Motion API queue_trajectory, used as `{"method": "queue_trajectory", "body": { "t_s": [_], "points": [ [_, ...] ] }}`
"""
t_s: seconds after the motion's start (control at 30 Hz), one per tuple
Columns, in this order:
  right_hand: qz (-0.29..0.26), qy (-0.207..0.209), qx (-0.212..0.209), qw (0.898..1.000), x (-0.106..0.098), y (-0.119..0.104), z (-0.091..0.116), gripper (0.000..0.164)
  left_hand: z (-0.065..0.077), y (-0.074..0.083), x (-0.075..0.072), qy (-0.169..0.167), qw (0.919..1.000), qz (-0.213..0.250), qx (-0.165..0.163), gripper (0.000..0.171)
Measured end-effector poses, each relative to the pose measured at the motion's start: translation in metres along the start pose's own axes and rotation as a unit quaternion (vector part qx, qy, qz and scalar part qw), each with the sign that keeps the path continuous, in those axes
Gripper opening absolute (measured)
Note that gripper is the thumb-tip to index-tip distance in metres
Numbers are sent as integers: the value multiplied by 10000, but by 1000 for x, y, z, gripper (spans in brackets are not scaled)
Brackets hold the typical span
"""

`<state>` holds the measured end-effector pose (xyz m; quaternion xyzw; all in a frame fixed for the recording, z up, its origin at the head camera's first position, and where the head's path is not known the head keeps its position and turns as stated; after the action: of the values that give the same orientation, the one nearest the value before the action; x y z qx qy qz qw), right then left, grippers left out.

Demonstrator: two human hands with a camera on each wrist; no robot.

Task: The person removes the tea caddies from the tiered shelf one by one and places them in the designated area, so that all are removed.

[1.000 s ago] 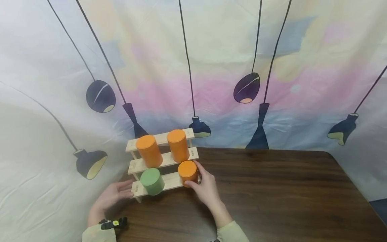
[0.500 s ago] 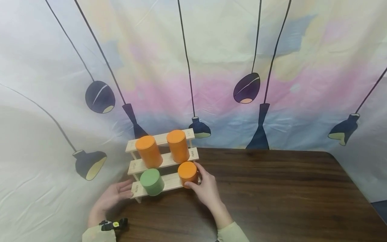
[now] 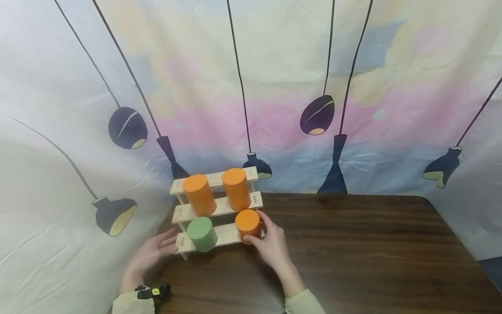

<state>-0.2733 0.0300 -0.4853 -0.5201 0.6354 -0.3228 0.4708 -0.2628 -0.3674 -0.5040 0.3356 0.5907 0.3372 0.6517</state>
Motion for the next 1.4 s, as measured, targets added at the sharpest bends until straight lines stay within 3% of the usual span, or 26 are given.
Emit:
{"method": "queue_trajectory", "body": {
  "t_s": [0.17, 0.33, 0.53, 0.67, 0.93, 1.4],
  "points": [
    [-43, -15, 5, 10000, -3, 1, -2, 79, -4, 1, 4, 175, 9998, -7, -74, 64],
    [-211, -115, 95, 9997, -9, 2, -3, 78, -3, 2, 4, -7, 9999, 133, 39, 61],
    [-820, -313, 230, 9959, -22, 3, -4, 80, 0, 1, 3, -362, 9982, 427, 209, 72],
    [-1065, -411, 452, 9924, -36, 7, -3, 81, 0, 2, 4, -394, 9979, 460, 211, 74],
    [-783, -516, 601, 9938, -76, 16, 0, 81, -3, 8, 6, -106, 9998, 147, 65, 68],
    [40, -534, 699, 9961, -127, 37, 9, 78, -5, 9, 6, -116, 9999, 27, 24, 69]
  ]
}}
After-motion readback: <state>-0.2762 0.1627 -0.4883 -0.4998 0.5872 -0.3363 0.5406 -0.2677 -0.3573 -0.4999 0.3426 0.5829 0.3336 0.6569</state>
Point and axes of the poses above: each hand's wrist, its own z-axis away from the middle knuckle, its own x-axis out of the palm, y = z × x, the point moved 3 cm from there along -z, towards the middle knuckle, and after that the axes turned 4 degrees about -z, right-handed, at the moved point
